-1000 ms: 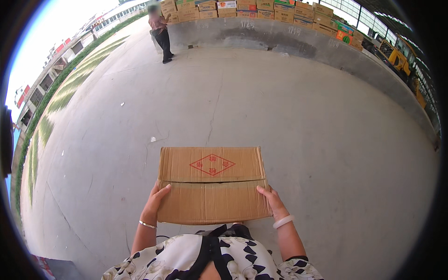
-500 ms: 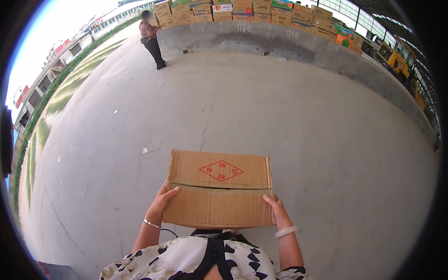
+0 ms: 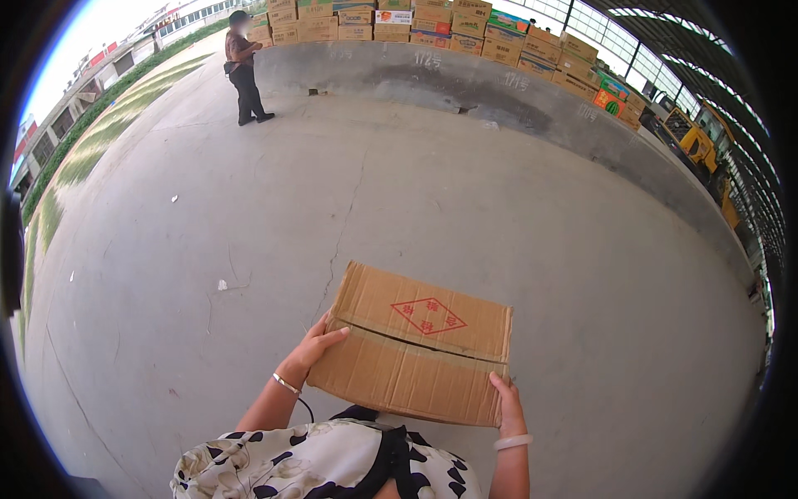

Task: The person carries cardboard boxes by hand and places them onto a concrete ledge in a warehouse. They repeatedly pick up boxes from the floor or a stack and lift them to the ledge, arranging them in a pile.

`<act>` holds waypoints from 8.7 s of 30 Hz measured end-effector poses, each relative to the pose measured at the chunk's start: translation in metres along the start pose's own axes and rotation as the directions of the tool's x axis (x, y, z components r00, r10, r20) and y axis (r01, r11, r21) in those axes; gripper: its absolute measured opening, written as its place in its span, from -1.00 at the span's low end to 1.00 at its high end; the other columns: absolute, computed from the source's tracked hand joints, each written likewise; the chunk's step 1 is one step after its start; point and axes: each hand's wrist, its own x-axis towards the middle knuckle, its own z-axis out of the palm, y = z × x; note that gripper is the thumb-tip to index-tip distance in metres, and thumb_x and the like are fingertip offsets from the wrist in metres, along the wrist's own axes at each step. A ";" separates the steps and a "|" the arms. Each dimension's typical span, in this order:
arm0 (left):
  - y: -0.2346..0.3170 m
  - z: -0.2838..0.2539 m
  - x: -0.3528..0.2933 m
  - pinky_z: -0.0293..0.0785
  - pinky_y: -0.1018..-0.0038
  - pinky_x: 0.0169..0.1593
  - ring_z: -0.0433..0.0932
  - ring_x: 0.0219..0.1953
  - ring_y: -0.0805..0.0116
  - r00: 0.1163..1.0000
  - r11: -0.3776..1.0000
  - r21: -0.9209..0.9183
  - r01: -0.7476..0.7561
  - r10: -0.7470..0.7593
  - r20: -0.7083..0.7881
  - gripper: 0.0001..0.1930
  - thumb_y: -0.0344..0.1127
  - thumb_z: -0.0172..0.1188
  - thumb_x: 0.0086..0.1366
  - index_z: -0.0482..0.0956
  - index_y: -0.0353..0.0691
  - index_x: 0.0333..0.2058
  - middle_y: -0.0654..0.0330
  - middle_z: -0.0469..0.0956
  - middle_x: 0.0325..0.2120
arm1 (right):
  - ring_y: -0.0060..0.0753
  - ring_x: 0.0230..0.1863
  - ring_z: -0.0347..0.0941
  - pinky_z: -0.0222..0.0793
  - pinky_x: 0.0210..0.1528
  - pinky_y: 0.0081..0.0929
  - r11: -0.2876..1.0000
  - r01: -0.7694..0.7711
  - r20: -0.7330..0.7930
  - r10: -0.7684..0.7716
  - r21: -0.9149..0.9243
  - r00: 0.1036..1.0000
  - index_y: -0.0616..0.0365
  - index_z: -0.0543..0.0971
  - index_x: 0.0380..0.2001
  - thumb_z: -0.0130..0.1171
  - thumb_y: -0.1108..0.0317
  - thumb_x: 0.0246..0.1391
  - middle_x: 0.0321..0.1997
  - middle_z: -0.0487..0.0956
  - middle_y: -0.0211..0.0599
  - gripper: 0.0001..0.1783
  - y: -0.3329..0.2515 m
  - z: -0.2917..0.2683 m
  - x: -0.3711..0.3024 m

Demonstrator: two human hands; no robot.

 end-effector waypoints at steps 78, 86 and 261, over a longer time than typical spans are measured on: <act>0.150 -0.054 0.154 0.46 0.41 0.19 0.49 0.16 0.32 0.918 0.998 -0.060 0.001 -0.025 -0.395 -0.40 -0.38 0.17 0.38 0.24 -0.26 0.36 0.11 0.47 0.17 | -0.40 0.20 0.46 0.34 0.24 -0.43 0.990 -0.028 0.283 0.067 -0.141 0.957 0.27 0.39 0.29 0.24 0.10 0.22 0.20 0.54 -0.23 -0.32 -0.164 0.173 0.254; 0.119 -0.118 0.153 0.42 0.38 0.22 0.48 0.17 0.30 0.860 0.994 0.021 -0.112 0.107 -0.498 -0.43 -0.41 0.11 0.37 0.25 -0.31 0.34 0.09 0.48 0.16 | -0.35 0.25 0.43 0.32 0.29 -0.38 0.979 -0.008 0.432 0.097 -0.204 0.897 0.30 0.34 0.33 0.22 0.10 0.23 0.24 0.51 -0.17 -0.28 -0.119 0.227 0.326; 0.209 -0.296 0.405 0.51 0.22 -0.01 0.62 0.01 0.24 0.634 0.811 0.164 0.562 -0.295 -0.715 -0.29 -0.14 0.23 0.35 0.20 -0.21 0.39 0.12 0.54 0.07 | -0.09 0.21 0.52 0.40 0.25 -0.14 0.725 -0.688 -0.456 0.601 -0.036 0.656 0.34 0.39 0.26 0.11 0.02 0.30 0.26 0.50 0.01 -0.33 -0.127 0.078 0.317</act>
